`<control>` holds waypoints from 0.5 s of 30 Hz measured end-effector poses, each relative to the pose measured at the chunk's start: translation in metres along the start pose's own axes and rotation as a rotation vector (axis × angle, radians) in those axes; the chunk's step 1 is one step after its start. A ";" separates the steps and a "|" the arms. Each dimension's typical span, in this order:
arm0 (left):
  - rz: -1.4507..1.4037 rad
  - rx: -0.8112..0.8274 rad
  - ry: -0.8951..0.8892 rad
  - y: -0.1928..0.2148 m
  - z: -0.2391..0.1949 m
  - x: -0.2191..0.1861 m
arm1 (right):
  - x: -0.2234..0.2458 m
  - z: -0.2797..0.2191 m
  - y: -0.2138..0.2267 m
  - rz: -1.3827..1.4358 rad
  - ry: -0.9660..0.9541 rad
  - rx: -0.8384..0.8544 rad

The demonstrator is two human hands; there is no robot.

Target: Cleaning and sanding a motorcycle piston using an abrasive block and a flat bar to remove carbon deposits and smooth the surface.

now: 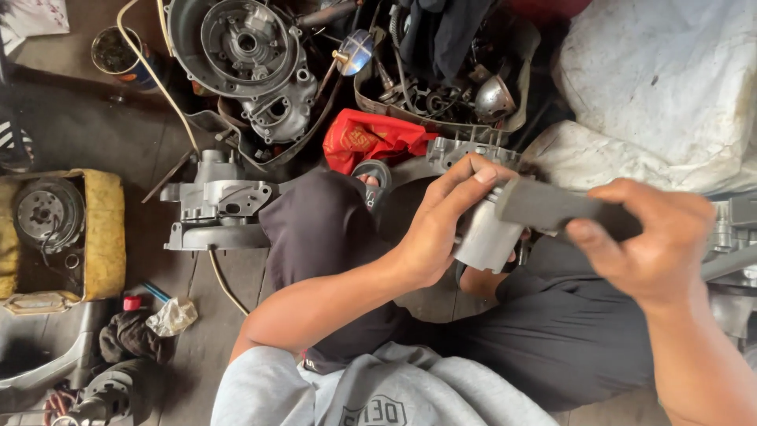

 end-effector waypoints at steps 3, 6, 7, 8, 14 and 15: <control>0.037 0.009 0.009 -0.004 0.000 -0.003 | 0.018 0.000 -0.003 0.026 0.092 0.014; 0.051 0.032 0.014 -0.004 -0.001 -0.001 | -0.002 -0.005 0.001 0.017 0.049 -0.001; 0.000 0.049 0.046 -0.005 0.000 0.002 | -0.019 -0.006 0.008 -0.038 -0.023 -0.060; 0.000 0.050 0.048 -0.006 -0.003 0.000 | -0.009 -0.005 0.007 -0.038 -0.025 -0.061; 0.289 0.028 -0.070 -0.005 -0.003 -0.023 | 0.009 0.009 -0.010 0.118 0.134 0.097; 0.151 0.057 -0.034 -0.007 -0.004 -0.018 | -0.013 0.006 -0.003 0.049 0.010 0.017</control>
Point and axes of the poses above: each hand's wrist, its own z-axis towards the middle knuckle, its own y-axis out of the back of the hand, x = y × z, the point moved 8 cm from there along z, towards the middle knuckle, and after that the axes turned 7 degrees about x, right-handed, at the moved point
